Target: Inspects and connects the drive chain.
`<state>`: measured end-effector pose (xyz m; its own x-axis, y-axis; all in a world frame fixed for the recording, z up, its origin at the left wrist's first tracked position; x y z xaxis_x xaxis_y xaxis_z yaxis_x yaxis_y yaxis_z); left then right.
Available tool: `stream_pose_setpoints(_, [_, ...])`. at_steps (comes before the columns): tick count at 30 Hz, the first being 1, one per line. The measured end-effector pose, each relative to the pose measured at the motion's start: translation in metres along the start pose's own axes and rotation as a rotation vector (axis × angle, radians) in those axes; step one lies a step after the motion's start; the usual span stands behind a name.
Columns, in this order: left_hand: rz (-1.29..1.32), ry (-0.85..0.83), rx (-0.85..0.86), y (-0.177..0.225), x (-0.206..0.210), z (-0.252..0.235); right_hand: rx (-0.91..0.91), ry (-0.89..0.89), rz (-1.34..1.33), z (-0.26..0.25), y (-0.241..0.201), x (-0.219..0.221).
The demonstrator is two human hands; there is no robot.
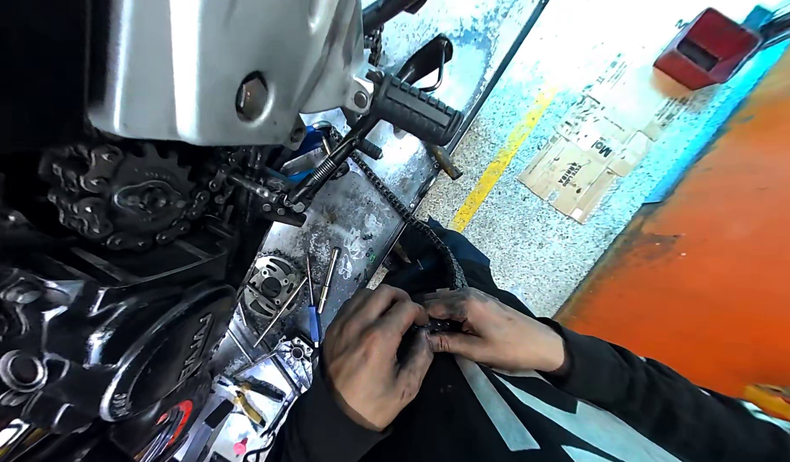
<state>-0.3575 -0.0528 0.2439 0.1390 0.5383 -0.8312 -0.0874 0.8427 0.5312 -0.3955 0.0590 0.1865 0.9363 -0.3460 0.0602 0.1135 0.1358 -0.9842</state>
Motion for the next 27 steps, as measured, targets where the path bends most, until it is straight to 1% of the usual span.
stream_pose_setpoints(1, [0.046, 0.019, 0.003, 0.0, -0.001, 0.0, 0.003, 0.0, -0.003, 0.0, 0.0, 0.0])
stream_pose_setpoints(3, [0.244, 0.06, -0.013, -0.008, -0.008, -0.002, 0.008, -0.004, -0.007, 0.001, 0.001, 0.0])
stream_pose_setpoints(5, [0.418, 0.179, -0.067, -0.037, -0.019, -0.009, 0.01, -0.003, -0.001, 0.004, 0.003, -0.001])
stream_pose_setpoints(6, [0.389, 0.248, -0.13, -0.06, -0.02, -0.014, 0.008, 0.0, -0.003, 0.005, 0.005, -0.002])
stream_pose_setpoints(7, [0.305, 0.283, -0.207, -0.088, -0.012, -0.021, 0.004, 0.005, -0.005, 0.007, 0.006, -0.003])
stream_pose_setpoints(8, [0.22, 0.259, -0.297, -0.115, 0.005, -0.03, 0.001, 0.007, -0.006, 0.008, 0.006, -0.003])
stream_pose_setpoints(9, [0.159, 0.2, -0.384, -0.141, 0.028, -0.039, 0.001, 0.008, -0.007, 0.008, 0.007, -0.003])
stream_pose_setpoints(11, [0.086, 0.041, -0.504, -0.18, 0.081, -0.06, 0.003, 0.008, -0.013, 0.008, 0.008, -0.005])
stream_pose_setpoints(13, [0.004, -0.111, -0.535, -0.2, 0.127, -0.079, 0.008, 0.007, -0.029, 0.008, 0.007, -0.005])
stream_pose_setpoints(15, [-0.067, -0.205, -0.524, -0.215, 0.158, -0.091, 0.013, 0.009, -0.044, 0.01, 0.007, -0.006])
stream_pose_setpoints(17, [-0.101, -0.265, -0.517, -0.225, 0.175, -0.099, 0.023, 0.02, -0.049, 0.011, 0.008, -0.007])
stream_pose_setpoints(20, [-0.158, -0.359, -0.523, -0.229, 0.186, -0.103, 0.018, 0.039, -0.066, 0.014, 0.009, -0.011])
stream_pose_setpoints(27, [-0.232, -0.411, -0.551, -0.234, 0.198, -0.106, 0.026, 0.057, -0.074, 0.013, 0.008, -0.016])
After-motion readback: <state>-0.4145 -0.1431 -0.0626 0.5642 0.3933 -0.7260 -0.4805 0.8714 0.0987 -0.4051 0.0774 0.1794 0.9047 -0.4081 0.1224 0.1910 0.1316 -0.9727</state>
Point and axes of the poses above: each hand's wrist, its own z-axis away from the middle knuckle, its own x-axis out of the palm, y = z × x, the point moved 9 cm from there along -z, towards the middle knuckle, and after that the axes turned 13 degrees about -z, right-handed, at the moved point
